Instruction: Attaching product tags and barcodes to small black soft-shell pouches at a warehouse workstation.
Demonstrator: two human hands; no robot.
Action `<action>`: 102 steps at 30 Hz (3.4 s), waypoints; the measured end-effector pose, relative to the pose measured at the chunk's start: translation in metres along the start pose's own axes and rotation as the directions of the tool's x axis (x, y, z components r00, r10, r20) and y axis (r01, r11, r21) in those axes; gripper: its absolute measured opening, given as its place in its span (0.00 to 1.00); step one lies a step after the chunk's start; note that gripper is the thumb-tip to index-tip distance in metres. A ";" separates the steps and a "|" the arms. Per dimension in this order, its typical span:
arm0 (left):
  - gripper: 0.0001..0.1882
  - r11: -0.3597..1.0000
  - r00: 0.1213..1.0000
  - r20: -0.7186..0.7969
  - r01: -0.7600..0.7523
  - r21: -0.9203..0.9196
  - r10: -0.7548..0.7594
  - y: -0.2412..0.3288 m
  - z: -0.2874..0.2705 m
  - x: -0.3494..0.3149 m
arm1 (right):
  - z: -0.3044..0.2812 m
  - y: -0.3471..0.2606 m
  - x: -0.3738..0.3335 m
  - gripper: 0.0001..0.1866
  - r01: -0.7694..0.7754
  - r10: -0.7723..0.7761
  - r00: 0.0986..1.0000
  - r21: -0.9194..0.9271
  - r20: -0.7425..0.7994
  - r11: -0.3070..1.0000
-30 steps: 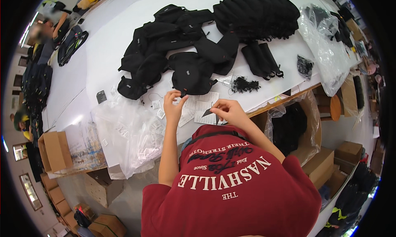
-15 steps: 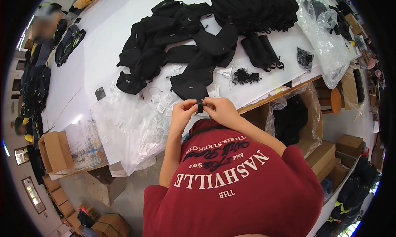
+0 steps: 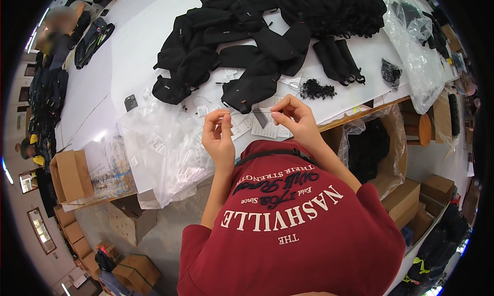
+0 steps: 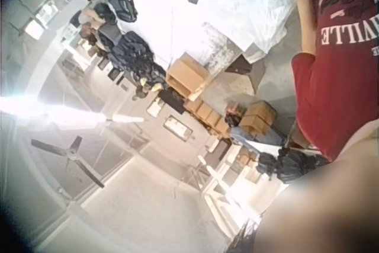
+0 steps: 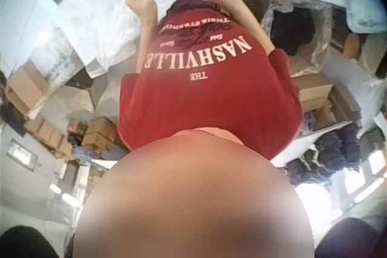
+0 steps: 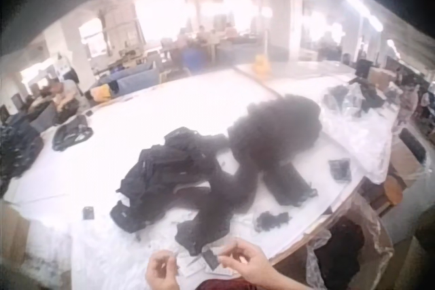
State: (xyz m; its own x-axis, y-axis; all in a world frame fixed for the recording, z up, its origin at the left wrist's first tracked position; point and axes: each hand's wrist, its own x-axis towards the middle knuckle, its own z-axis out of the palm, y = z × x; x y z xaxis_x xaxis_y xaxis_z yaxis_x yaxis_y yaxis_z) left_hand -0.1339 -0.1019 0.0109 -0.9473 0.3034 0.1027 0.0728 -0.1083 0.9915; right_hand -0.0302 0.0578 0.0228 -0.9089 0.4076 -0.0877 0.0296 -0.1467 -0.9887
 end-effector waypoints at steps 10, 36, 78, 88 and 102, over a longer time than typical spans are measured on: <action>0.15 0.996 0.941 0.339 0.027 -0.088 0.004 0.013 0.012 -0.007 | 0.014 -0.014 -0.003 0.06 0.059 -0.090 0.983 0.193 0.157 0.979; 0.21 0.971 0.761 0.646 0.201 -0.132 -0.070 0.006 0.006 0.001 | 0.005 -0.017 -0.004 0.07 -0.096 0.037 0.920 0.134 0.389 0.986; 0.16 0.782 0.788 0.606 -0.446 0.435 0.112 -0.021 0.005 -0.014 | -0.033 -0.003 0.018 0.07 0.058 0.094 0.972 -0.606 0.217 0.793; 0.17 0.512 0.610 0.708 -0.761 0.398 0.356 -0.013 0.010 -0.012 | -0.014 -0.038 0.007 0.06 0.139 -0.046 0.984 -0.574 0.174 0.807; 0.15 0.603 0.587 0.769 -0.717 0.349 0.253 0.000 0.001 -0.011 | -0.008 -0.026 0.006 0.06 0.089 0.011 0.980 -0.489 0.199 0.868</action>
State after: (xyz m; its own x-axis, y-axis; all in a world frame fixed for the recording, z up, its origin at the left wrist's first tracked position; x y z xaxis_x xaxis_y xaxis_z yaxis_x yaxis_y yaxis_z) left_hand -0.1226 -0.1040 0.0097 -0.2977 0.8786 0.3733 0.8324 0.0474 0.5522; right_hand -0.0328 0.0714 0.0470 -0.9732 0.2183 -0.0728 0.1477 0.3496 -0.9252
